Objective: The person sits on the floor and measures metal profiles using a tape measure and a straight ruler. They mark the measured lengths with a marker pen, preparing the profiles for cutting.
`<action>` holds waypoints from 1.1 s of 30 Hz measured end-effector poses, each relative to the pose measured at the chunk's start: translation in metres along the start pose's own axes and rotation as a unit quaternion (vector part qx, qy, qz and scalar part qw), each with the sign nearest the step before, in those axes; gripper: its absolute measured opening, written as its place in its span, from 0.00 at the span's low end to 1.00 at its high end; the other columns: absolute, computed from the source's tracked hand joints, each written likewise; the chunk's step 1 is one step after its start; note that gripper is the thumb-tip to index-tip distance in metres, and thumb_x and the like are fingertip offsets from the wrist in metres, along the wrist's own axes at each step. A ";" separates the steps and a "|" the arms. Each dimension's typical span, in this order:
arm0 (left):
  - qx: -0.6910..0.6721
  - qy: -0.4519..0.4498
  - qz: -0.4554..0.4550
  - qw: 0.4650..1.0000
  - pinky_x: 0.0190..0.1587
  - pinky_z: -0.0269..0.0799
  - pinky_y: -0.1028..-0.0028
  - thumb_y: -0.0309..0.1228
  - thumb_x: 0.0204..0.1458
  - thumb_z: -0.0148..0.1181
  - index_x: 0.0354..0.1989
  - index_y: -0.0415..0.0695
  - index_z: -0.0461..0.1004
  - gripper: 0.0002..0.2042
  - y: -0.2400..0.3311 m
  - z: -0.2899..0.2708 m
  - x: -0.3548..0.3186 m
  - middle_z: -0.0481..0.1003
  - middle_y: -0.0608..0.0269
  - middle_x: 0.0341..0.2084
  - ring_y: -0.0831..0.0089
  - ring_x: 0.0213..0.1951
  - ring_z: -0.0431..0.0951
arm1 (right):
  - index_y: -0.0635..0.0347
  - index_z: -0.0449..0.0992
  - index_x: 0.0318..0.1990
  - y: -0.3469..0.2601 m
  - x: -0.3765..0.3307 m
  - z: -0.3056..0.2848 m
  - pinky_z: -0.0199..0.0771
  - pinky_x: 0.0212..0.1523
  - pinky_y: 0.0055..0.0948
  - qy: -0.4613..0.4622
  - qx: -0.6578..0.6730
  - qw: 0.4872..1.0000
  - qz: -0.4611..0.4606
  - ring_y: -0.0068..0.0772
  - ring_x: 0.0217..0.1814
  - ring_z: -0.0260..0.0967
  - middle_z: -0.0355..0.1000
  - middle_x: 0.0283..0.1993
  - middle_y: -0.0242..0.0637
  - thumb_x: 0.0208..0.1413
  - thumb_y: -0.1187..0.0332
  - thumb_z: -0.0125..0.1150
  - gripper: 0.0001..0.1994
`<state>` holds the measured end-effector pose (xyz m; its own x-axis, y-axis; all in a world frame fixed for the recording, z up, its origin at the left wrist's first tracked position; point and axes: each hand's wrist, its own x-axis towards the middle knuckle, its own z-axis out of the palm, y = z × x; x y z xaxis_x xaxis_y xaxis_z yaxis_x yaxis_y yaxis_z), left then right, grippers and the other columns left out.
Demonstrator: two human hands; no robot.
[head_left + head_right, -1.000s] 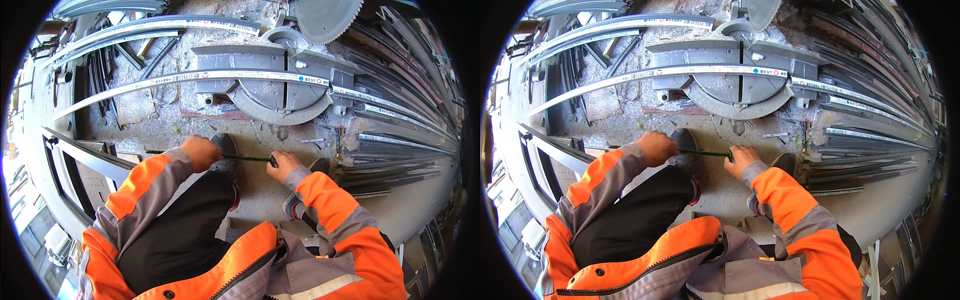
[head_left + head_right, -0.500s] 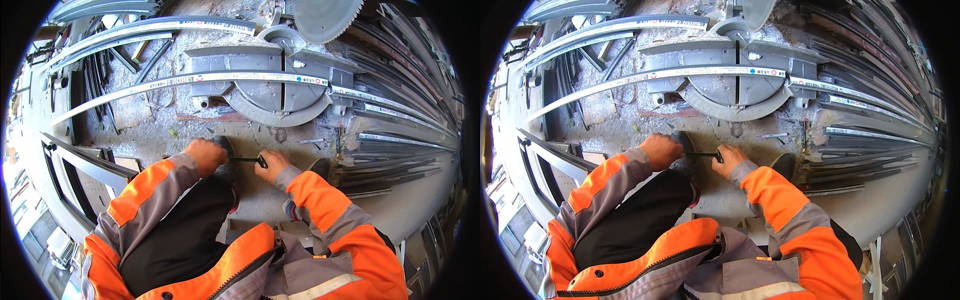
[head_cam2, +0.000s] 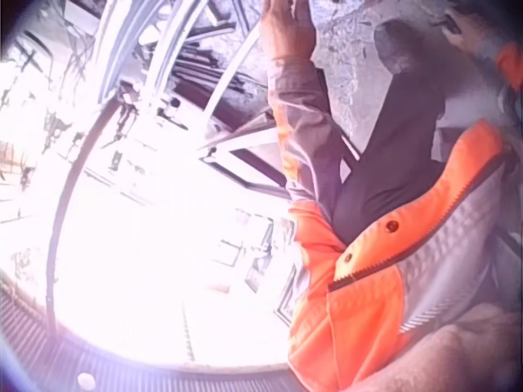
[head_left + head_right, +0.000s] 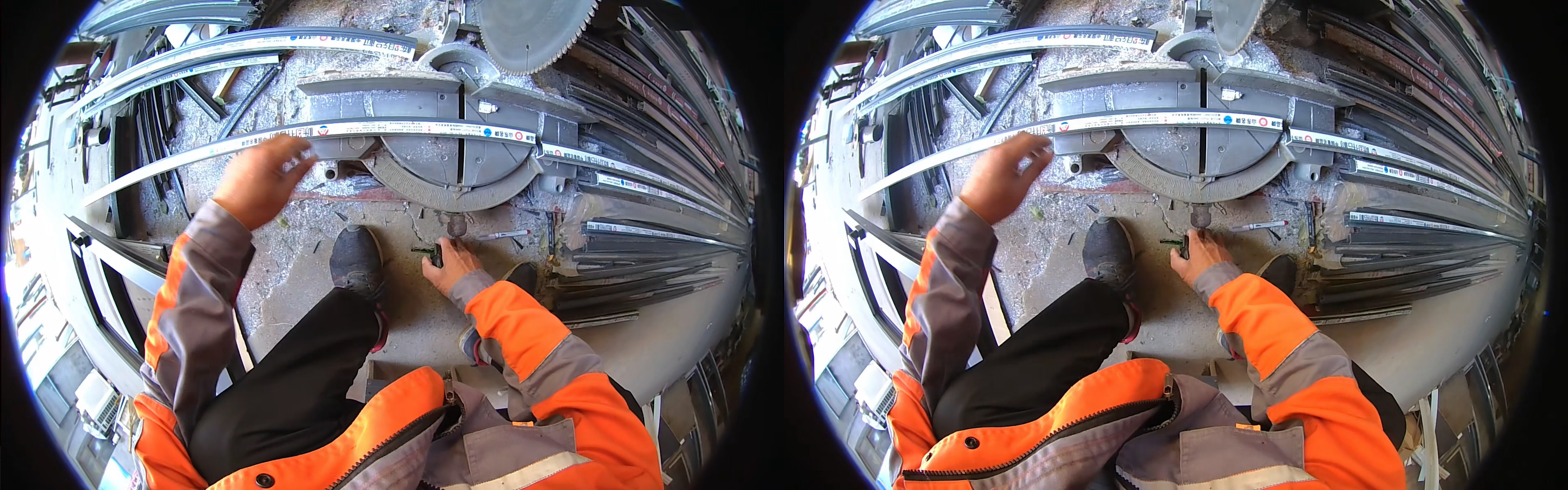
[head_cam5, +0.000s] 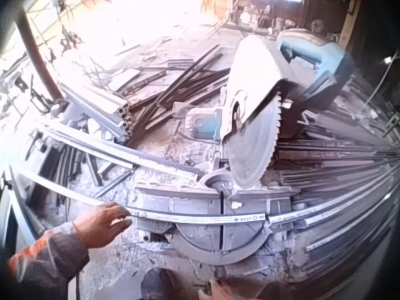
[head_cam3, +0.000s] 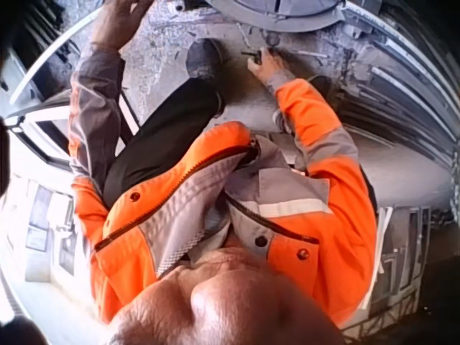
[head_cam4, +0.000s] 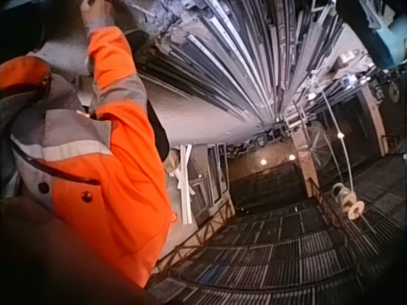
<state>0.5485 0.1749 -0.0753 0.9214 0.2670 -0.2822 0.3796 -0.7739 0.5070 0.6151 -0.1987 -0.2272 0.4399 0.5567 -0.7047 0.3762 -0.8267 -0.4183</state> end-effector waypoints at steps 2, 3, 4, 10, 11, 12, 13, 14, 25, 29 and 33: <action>0.037 0.019 -0.003 0.999 0.49 0.78 0.62 0.34 0.67 0.63 0.53 0.38 0.80 0.14 -0.020 -0.011 0.010 0.81 0.49 0.45 0.53 0.46 0.84 | 0.63 0.71 0.63 -0.003 -0.002 -0.003 0.71 0.66 0.56 0.005 -0.027 1.000 0.001 0.67 0.66 0.67 0.72 0.61 0.63 0.61 0.47 0.62 0.32; 0.064 0.035 0.002 0.997 0.52 0.77 0.61 0.35 0.67 0.63 0.54 0.37 0.80 0.14 -0.027 -0.015 0.009 0.80 0.48 0.47 0.52 0.48 0.83 | 0.63 0.70 0.64 -0.009 -0.005 -0.008 0.71 0.66 0.57 0.003 -0.046 0.999 -0.002 0.68 0.67 0.67 0.71 0.62 0.63 0.61 0.47 0.63 0.33; 0.070 0.027 -0.008 0.997 0.56 0.75 0.59 0.37 0.67 0.63 0.55 0.38 0.79 0.16 -0.032 -0.022 0.007 0.79 0.47 0.50 0.51 0.52 0.81 | 0.63 0.69 0.65 -0.011 -0.006 -0.010 0.71 0.66 0.58 0.000 -0.065 0.998 -0.005 0.68 0.67 0.66 0.70 0.63 0.63 0.61 0.47 0.63 0.34; 0.143 -0.044 -0.036 0.988 0.62 0.71 0.57 0.43 0.70 0.58 0.60 0.36 0.76 0.22 -0.050 -0.042 0.018 0.77 0.45 0.54 0.49 0.57 0.78 | 0.63 0.69 0.66 0.000 -0.015 -0.003 0.73 0.64 0.56 0.148 -0.105 0.980 -0.083 0.64 0.65 0.66 0.70 0.60 0.60 0.59 0.52 0.68 0.33; 0.152 -0.059 -0.040 0.986 0.63 0.71 0.56 0.44 0.70 0.57 0.60 0.36 0.76 0.23 -0.048 -0.044 0.019 0.78 0.45 0.54 0.48 0.58 0.78 | 0.63 0.70 0.63 -0.002 -0.018 -0.010 0.75 0.62 0.55 0.149 -0.112 0.978 -0.098 0.62 0.65 0.67 0.71 0.59 0.58 0.60 0.53 0.68 0.30; 0.151 -0.078 -0.049 0.984 0.64 0.70 0.57 0.45 0.71 0.57 0.60 0.37 0.76 0.23 -0.052 -0.044 0.022 0.78 0.45 0.55 0.48 0.59 0.77 | 0.63 0.71 0.61 -0.004 -0.023 -0.018 0.76 0.60 0.54 0.150 -0.118 0.975 -0.113 0.61 0.64 0.69 0.72 0.57 0.56 0.60 0.54 0.68 0.28; 0.151 -0.098 -0.058 0.982 0.64 0.70 0.57 0.46 0.71 0.56 0.61 0.37 0.76 0.24 -0.059 -0.043 0.025 0.78 0.45 0.56 0.48 0.60 0.77 | 0.63 0.73 0.59 -0.006 -0.026 -0.024 0.77 0.58 0.53 0.151 -0.125 0.972 -0.129 0.59 0.63 0.70 0.72 0.56 0.55 0.60 0.55 0.68 0.26; 0.149 -0.117 -0.061 0.980 0.65 0.70 0.57 0.47 0.71 0.56 0.61 0.38 0.76 0.24 -0.066 -0.040 0.033 0.78 0.45 0.57 0.48 0.60 0.77 | 0.61 0.74 0.55 -0.006 -0.029 -0.030 0.79 0.54 0.52 0.136 -0.128 0.973 -0.134 0.56 0.60 0.72 0.74 0.53 0.52 0.60 0.56 0.67 0.22; 0.007 -0.177 -0.099 0.979 0.46 0.75 0.61 0.64 0.66 0.55 0.47 0.39 0.85 0.34 -0.123 -0.024 0.053 0.83 0.49 0.37 0.59 0.41 0.81 | 0.59 0.75 0.30 -0.028 -0.005 -0.137 0.75 0.29 0.43 0.288 0.106 0.937 -0.165 0.52 0.27 0.77 0.76 0.27 0.49 0.63 0.65 0.69 0.12; 0.011 -0.190 -0.083 0.978 0.38 0.72 0.62 0.66 0.65 0.55 0.42 0.37 0.85 0.36 -0.122 -0.024 0.060 0.79 0.54 0.29 0.65 0.32 0.76 | 0.63 0.79 0.33 -0.010 0.026 -0.153 0.74 0.28 0.31 0.266 0.293 0.916 -0.071 0.25 0.25 0.74 0.79 0.25 0.36 0.66 0.61 0.70 0.14; 0.005 -0.195 -0.084 0.977 0.37 0.71 0.62 0.64 0.66 0.56 0.42 0.37 0.84 0.35 -0.119 -0.028 0.060 0.79 0.54 0.28 0.65 0.32 0.76 | 0.62 0.81 0.44 -0.011 0.048 -0.171 0.72 0.22 0.22 0.154 0.496 0.852 0.062 0.19 0.26 0.72 0.76 0.31 0.31 0.71 0.48 0.64 0.22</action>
<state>0.5611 0.2993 -0.1298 0.7433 0.1526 -0.6514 0.5201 -0.7442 0.4191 0.7715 -0.1493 -0.1582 0.6773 0.3278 -0.6587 -0.4964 -0.4572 -0.7379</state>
